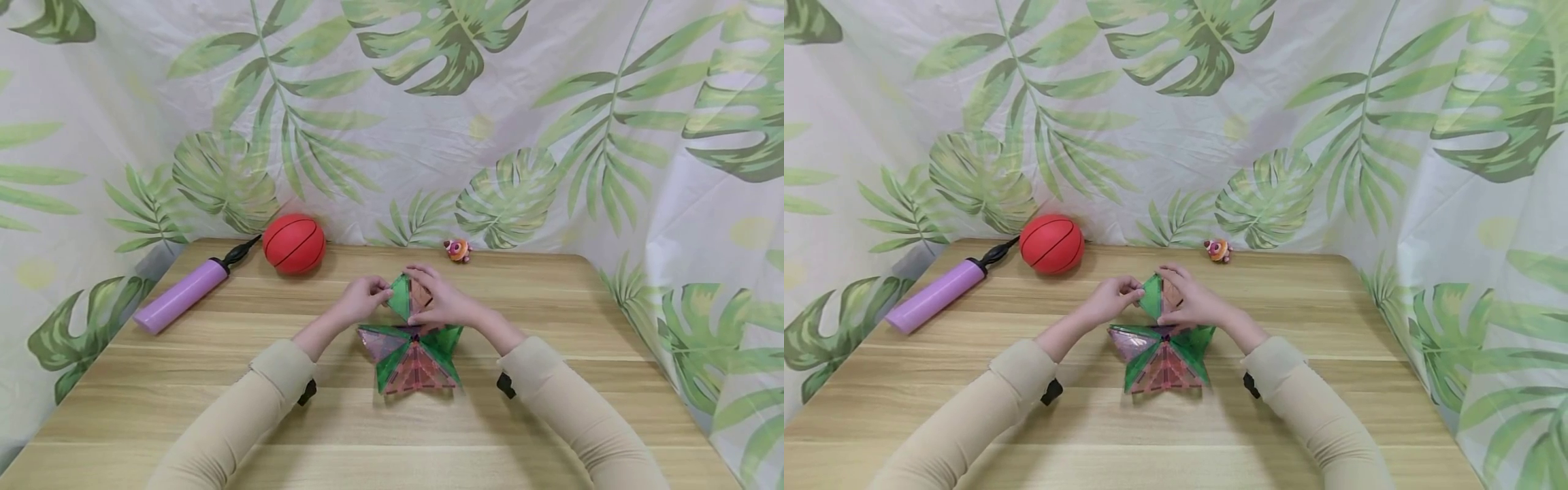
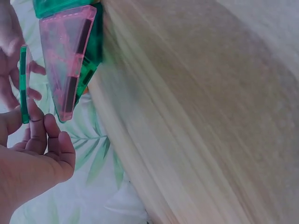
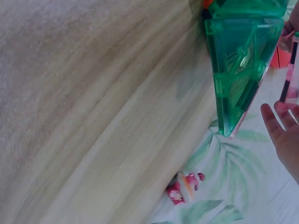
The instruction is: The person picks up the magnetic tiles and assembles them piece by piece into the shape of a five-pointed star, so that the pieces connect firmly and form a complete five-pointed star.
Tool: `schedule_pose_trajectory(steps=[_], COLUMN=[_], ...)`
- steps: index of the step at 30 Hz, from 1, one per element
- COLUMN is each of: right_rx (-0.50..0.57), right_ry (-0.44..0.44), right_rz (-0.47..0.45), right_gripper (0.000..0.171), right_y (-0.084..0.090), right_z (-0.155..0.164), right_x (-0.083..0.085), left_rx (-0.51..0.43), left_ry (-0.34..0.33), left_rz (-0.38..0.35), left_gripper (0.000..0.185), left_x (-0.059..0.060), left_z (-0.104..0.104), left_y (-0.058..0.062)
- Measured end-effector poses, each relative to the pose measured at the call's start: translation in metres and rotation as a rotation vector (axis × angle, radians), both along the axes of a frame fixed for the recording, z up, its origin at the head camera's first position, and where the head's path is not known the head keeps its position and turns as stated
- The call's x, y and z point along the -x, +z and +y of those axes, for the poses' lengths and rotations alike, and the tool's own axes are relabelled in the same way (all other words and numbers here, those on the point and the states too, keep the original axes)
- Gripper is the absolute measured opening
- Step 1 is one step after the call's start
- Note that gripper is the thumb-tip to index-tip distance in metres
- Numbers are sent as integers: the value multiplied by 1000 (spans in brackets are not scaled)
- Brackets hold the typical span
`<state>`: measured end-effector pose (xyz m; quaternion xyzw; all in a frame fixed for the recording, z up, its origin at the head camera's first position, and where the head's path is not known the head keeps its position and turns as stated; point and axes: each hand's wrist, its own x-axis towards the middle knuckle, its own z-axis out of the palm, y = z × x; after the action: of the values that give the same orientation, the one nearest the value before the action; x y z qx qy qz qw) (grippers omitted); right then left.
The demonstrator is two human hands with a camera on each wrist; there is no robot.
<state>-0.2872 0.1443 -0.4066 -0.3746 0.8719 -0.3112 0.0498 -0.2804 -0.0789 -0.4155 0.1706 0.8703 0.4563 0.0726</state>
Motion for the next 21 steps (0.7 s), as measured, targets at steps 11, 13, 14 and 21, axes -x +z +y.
schedule_pose_trajectory(steps=[11,13,14,21], right_rx=[271,275,282,400], right_ry=[-87,-65,-43,99], right_rz=[-304,-363,-396,-573], right_gripper=[40,42,43,47], right_y=[-4,-5,-7,-16], right_z=[13,12,12,9], right_x=[17,17,17,16], left_rx=[-16,-18,-17,-49], left_ry=[-20,-29,-35,-90], left_rz=[34,36,38,12], left_gripper=[18,17,16,14], left_x=[3,3,3,2], left_z=[1,3,4,12], left_y=[2,2,2,1])
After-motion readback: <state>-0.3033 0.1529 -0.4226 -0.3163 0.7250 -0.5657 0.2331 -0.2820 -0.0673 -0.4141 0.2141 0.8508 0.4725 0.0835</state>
